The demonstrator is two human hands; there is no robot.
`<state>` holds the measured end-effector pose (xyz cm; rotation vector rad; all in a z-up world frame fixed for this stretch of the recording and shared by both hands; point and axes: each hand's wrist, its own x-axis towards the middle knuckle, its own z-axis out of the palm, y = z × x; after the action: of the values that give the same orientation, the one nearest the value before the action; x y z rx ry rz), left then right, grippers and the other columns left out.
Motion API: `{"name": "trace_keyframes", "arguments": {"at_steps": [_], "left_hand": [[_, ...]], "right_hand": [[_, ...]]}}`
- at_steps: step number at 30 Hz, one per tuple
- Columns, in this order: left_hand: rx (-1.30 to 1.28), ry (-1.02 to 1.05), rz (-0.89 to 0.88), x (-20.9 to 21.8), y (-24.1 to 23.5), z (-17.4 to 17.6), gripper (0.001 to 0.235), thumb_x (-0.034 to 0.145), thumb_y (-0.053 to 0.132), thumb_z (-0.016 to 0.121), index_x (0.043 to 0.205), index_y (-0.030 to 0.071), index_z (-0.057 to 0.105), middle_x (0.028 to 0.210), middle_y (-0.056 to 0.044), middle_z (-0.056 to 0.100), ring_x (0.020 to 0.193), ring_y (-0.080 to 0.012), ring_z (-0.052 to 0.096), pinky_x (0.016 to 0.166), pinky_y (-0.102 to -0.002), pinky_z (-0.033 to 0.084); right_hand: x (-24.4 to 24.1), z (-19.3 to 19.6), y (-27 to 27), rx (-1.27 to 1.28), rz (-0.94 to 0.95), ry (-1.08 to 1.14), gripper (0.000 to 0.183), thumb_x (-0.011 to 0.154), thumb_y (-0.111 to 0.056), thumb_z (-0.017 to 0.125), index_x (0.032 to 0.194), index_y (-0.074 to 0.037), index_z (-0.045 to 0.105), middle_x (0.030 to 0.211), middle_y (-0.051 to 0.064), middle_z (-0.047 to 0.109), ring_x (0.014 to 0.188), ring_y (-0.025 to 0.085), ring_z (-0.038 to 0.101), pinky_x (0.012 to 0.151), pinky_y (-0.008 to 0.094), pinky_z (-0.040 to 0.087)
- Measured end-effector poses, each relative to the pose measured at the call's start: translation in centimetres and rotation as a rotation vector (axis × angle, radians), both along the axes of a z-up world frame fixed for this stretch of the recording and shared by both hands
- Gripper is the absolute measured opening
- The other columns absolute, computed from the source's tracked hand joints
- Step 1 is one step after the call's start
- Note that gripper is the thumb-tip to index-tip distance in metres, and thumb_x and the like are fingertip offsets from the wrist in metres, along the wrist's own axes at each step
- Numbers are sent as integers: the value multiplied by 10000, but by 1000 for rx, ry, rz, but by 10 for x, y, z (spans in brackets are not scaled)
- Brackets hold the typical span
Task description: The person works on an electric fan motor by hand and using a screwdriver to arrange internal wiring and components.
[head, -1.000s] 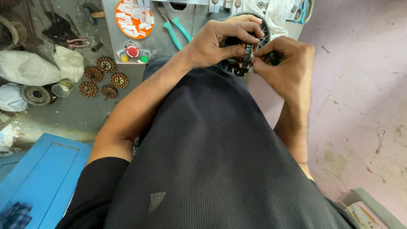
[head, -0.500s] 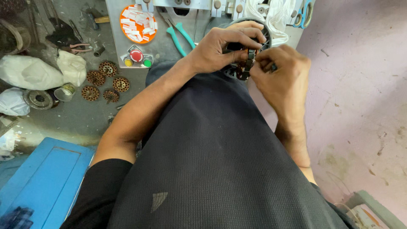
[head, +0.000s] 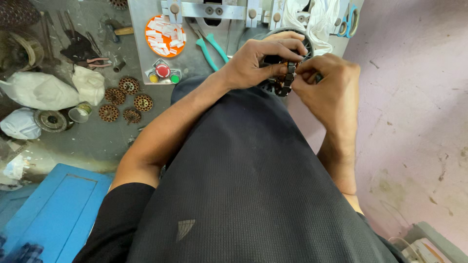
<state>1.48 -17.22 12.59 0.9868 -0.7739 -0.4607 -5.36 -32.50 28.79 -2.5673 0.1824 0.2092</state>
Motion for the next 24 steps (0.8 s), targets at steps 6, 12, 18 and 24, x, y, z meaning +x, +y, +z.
{"name": "trace_keyframes", "arguments": {"at_steps": [6, 12, 18, 24], "left_hand": [[40, 0, -5, 0, 0, -2, 278, 1007, 91, 780, 1278, 68, 725, 1407, -81, 674, 1523, -313, 470, 1314, -461, 395], [12, 9, -95, 6, 5, 3, 429, 924, 28, 837, 1326, 74, 692, 1489, -97, 613, 1576, -326, 377, 1347, -500, 312], [7, 74, -142, 8, 6, -1, 466, 888, 14, 845, 1322, 70, 682, 1508, -94, 616, 1604, -331, 357, 1360, -506, 317], [-67, 99, -173, 8, 2, -6, 460, 921, 34, 868, 1339, 55, 676, 1537, -117, 597, 1592, -329, 321, 1349, -492, 283]], "right_hand": [[8, -16, -33, 489, -156, 224, 95, 846, 61, 821, 895, 14, 754, 850, 80, 745, 688, 85, 707, 551, 199, 518], [-2, -29, -54, 656, -179, 214, 172, 833, 43, 849, 986, 15, 777, 935, 92, 718, 571, 57, 542, 439, 194, 364], [1, -49, -65, 754, -198, 239, 151, 825, 53, 862, 940, 23, 768, 876, 101, 732, 540, 63, 549, 428, 202, 357], [3, -55, -65, 768, -207, 251, 160, 822, 83, 879, 917, 57, 753, 787, 123, 708, 507, 73, 520, 430, 200, 344]]}}
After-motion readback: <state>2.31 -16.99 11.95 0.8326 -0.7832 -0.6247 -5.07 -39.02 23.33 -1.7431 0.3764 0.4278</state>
